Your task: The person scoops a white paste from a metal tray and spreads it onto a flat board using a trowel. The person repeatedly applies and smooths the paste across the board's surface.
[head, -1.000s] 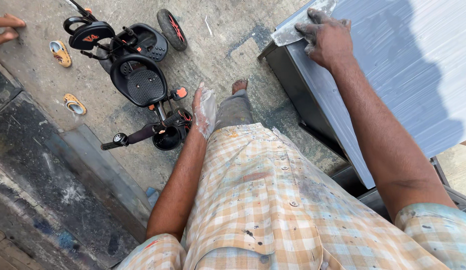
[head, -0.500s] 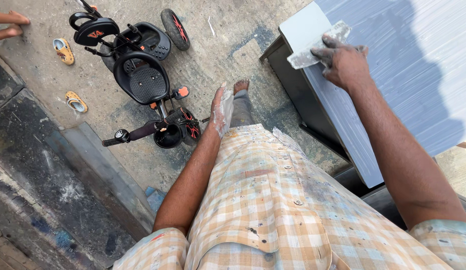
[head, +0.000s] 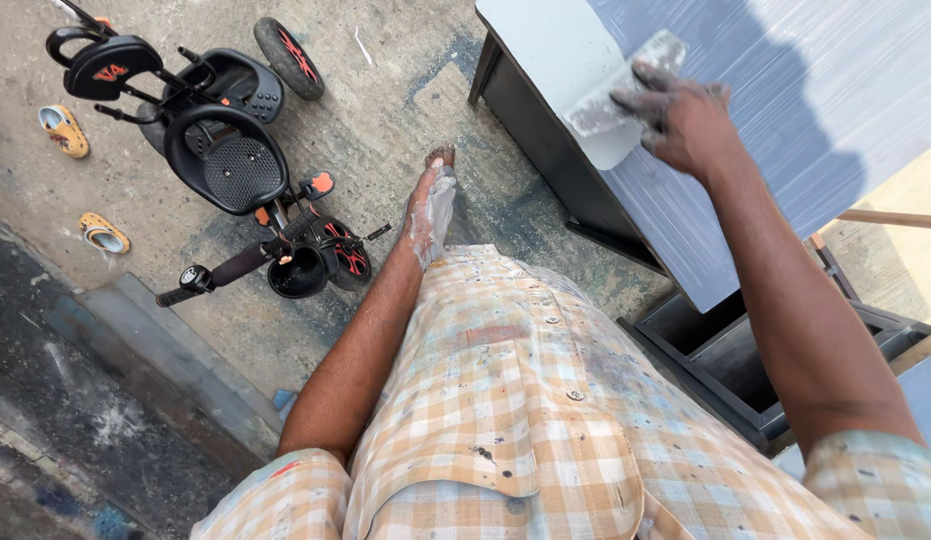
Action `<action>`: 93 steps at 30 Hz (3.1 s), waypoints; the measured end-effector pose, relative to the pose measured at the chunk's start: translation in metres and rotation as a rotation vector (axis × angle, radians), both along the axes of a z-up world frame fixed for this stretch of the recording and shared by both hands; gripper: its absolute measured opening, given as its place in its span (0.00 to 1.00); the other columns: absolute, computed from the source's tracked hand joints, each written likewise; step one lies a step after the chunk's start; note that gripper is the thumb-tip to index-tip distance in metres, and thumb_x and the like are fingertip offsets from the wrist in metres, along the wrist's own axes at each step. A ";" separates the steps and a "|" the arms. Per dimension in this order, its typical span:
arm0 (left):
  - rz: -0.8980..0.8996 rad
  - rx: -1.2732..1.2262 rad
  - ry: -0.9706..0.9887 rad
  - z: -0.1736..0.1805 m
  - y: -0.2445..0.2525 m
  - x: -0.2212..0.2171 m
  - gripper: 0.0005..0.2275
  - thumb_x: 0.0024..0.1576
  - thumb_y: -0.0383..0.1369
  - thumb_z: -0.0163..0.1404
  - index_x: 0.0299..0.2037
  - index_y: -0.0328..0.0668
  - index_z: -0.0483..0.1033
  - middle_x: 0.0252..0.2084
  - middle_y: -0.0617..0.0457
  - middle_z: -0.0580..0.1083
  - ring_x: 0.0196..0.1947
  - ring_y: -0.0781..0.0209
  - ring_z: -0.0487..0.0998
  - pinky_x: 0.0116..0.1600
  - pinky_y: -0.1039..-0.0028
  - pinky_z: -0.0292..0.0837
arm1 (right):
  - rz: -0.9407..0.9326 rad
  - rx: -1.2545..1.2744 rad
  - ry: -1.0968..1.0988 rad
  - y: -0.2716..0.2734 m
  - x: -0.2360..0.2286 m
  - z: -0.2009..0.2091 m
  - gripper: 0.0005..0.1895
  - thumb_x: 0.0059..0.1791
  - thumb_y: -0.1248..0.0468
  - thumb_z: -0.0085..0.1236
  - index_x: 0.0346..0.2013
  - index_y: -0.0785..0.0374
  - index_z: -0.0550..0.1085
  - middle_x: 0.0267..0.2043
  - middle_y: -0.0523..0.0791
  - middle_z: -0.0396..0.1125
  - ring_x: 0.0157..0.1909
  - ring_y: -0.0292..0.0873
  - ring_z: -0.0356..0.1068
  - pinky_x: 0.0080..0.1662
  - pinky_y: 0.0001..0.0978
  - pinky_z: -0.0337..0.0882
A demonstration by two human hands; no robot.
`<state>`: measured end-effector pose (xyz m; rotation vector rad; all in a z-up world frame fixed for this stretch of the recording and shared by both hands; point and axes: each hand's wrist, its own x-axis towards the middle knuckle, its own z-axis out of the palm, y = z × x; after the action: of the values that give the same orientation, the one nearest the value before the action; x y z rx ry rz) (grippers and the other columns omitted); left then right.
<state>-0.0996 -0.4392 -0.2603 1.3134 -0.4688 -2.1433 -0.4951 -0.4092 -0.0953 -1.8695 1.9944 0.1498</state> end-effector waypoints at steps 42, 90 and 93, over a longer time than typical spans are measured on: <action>-0.092 0.074 0.039 0.019 0.016 -0.028 0.29 0.56 0.53 0.52 0.61 0.41 0.69 0.59 0.47 0.73 0.59 0.56 0.71 0.68 0.67 0.59 | -0.330 -0.247 -0.046 0.126 0.094 -0.005 0.30 0.49 0.65 0.68 0.67 0.57 0.72 0.74 0.56 0.48 0.53 0.58 0.71 0.54 0.50 0.76; -0.371 0.167 0.184 0.028 0.083 -0.075 0.29 0.57 0.48 0.54 0.65 0.38 0.69 0.62 0.42 0.73 0.60 0.52 0.73 0.61 0.68 0.66 | -0.060 0.512 0.266 0.223 -0.036 0.050 0.32 0.45 0.61 0.65 0.63 0.32 0.72 0.76 0.28 0.55 0.59 0.39 0.71 0.51 0.37 0.80; -0.529 0.136 0.150 0.026 0.102 -0.102 0.33 0.54 0.50 0.53 0.67 0.40 0.67 0.62 0.42 0.73 0.62 0.49 0.72 0.62 0.64 0.66 | -0.115 0.562 0.293 0.281 -0.054 0.057 0.31 0.45 0.60 0.65 0.63 0.33 0.72 0.75 0.28 0.55 0.60 0.40 0.70 0.54 0.38 0.78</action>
<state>-0.2016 -0.3371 -0.2345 1.1783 -0.6774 -2.7275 -0.5487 -0.1281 -0.0383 -1.4281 1.9588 0.8950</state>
